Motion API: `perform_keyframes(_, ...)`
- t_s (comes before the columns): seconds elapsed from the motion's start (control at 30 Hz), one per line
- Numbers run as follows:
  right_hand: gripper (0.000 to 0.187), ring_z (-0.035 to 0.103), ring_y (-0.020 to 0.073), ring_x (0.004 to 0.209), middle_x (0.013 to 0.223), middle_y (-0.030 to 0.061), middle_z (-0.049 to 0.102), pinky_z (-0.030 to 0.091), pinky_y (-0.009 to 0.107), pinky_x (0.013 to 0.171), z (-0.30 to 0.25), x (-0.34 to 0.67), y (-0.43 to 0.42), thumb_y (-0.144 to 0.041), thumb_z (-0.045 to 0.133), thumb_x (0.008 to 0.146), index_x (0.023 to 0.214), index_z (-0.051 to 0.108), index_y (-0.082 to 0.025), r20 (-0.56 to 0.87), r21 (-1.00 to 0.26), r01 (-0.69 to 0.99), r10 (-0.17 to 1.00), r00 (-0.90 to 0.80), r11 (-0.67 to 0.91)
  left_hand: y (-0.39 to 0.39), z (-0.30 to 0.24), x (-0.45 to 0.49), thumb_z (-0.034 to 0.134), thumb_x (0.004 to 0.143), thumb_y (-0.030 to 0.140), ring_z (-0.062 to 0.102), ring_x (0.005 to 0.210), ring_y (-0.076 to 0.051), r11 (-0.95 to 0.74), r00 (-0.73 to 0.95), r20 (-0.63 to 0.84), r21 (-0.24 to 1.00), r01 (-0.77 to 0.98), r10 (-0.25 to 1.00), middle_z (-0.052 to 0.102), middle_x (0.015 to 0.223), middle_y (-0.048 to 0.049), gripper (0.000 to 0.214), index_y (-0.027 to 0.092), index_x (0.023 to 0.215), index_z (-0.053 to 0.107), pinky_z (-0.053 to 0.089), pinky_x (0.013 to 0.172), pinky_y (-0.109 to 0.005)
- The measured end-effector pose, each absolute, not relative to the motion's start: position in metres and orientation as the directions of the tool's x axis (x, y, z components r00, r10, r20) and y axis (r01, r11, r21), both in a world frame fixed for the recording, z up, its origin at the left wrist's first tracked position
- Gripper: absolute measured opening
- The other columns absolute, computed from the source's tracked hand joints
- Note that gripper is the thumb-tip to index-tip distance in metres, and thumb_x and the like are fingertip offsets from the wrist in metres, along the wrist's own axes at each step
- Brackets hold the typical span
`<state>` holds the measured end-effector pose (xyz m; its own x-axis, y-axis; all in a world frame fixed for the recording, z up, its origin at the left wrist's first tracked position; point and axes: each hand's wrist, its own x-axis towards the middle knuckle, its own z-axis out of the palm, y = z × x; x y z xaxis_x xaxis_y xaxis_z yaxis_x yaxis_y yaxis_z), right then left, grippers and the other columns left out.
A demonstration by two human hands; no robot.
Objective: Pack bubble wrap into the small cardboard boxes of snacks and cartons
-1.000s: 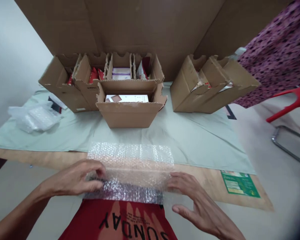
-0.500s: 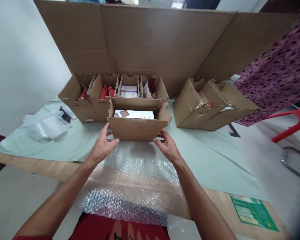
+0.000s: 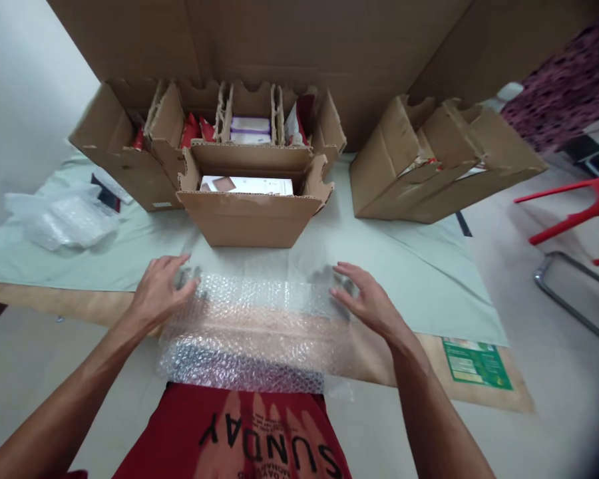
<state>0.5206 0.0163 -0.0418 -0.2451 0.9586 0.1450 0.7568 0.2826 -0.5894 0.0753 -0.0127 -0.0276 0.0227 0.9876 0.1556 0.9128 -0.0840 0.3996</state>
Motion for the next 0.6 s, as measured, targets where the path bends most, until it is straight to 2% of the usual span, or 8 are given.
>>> perform_keyframes(0.1, 0.023, 0.063, 0.0349, 0.125, 0.137, 0.0132, 0.068, 0.052, 0.058, 0.100, -0.055, 0.529, -0.016, -0.037, 0.067, 0.088, 0.105, 0.073, -0.023, 0.160, -0.452, 0.838, 0.952, -0.261, 0.306, -0.025, -0.039, 0.076, 0.062, 0.081, 0.038, 0.063, 0.093, -0.034, -0.155, 0.134, 0.105, 0.232, 0.960, 0.985, 0.070, 0.096, -0.0134, 0.028, 0.018, 0.099, 0.072, 0.052, 0.088, -0.053)
perform_keyframes(0.13, 0.017, 0.064, 0.0344, 0.123, 0.136, 0.0129, 0.068, 0.053, 0.056, 0.097, -0.056, 0.526, -0.024, -0.035, 0.064, 0.090, 0.096, 0.073, -0.022, 0.183, -0.437, 0.841, 0.947, -0.263, 0.318, -0.027, -0.040, 0.078, 0.060, 0.082, 0.034, 0.063, 0.088, -0.032, -0.169, 0.150, 0.101, 0.216, 0.962, 0.984, 0.069, 0.091, -0.0122, 0.020, 0.020, 0.088, 0.071, 0.053, 0.085, -0.050)
perform_keyframes(0.2, 0.017, 0.067, 0.0318, 0.117, 0.130, 0.0118, 0.072, 0.053, 0.051, 0.094, -0.052, 0.519, -0.035, -0.033, 0.058, 0.094, 0.087, 0.069, -0.023, 0.240, -0.452, 0.824, 0.936, -0.257, 0.342, -0.030, -0.039, 0.084, 0.056, 0.083, 0.029, 0.064, 0.085, -0.029, -0.199, 0.168, 0.146, 0.234, 0.952, 0.975, 0.069, 0.086, -0.0097, 0.014, 0.022, 0.076, 0.066, 0.053, 0.082, -0.046)
perform_keyframes(0.33, 0.014, 0.072, 0.0256, 0.093, 0.101, 0.0059, 0.078, 0.054, 0.041, 0.085, -0.029, 0.513, -0.034, -0.034, 0.057, 0.096, 0.096, 0.067, -0.025, 0.345, -0.518, 0.805, 0.932, -0.112, 0.289, -0.028, -0.025, 0.092, 0.054, 0.089, 0.030, 0.068, 0.094, -0.025, -0.238, 0.124, 0.321, 0.345, 0.908, 0.939, 0.073, 0.100, -0.0073, 0.012, 0.023, 0.084, 0.062, 0.054, 0.081, -0.038)
perform_keyframes(0.4, 0.014, 0.070, 0.0245, 0.084, 0.093, 0.0045, 0.077, 0.054, 0.039, 0.081, -0.021, 0.514, -0.022, -0.035, 0.058, 0.095, 0.099, 0.067, -0.025, 0.378, -0.512, 0.826, 0.925, -0.032, 0.237, -0.018, -0.020, 0.097, 0.054, 0.092, 0.031, 0.069, 0.088, -0.023, -0.210, 0.078, 0.338, 0.373, 0.904, 0.938, 0.073, 0.094, -0.0046, 0.011, 0.024, 0.089, 0.062, 0.053, 0.078, -0.035)
perform_keyframes(0.5, 0.015, 0.069, 0.0255, 0.082, 0.094, 0.0063, 0.077, 0.052, 0.041, 0.081, -0.025, 0.516, 0.001, -0.031, 0.057, 0.092, 0.101, 0.067, -0.024, 0.377, -0.450, 0.871, 0.926, -0.015, 0.197, 0.005, -0.022, 0.109, 0.054, 0.091, 0.028, 0.069, 0.080, -0.023, -0.148, 0.032, 0.312, 0.356, 0.923, 0.950, 0.073, 0.087, -0.0038, 0.011, 0.023, 0.095, 0.064, 0.053, 0.076, -0.035)
perform_keyframes(0.6, 0.023, 0.069, 0.0304, 0.095, 0.106, 0.0114, 0.076, 0.051, 0.047, 0.086, -0.038, 0.519, 0.012, -0.025, 0.058, 0.088, 0.109, 0.067, -0.021, 0.362, -0.409, 0.893, 0.932, -0.030, 0.187, 0.017, -0.030, 0.119, 0.056, 0.090, 0.027, 0.069, 0.095, -0.029, -0.129, 0.016, 0.321, 0.333, 0.934, 0.947, 0.073, 0.101, -0.0109, 0.025, 0.019, 0.112, 0.065, 0.054, 0.083, -0.042)
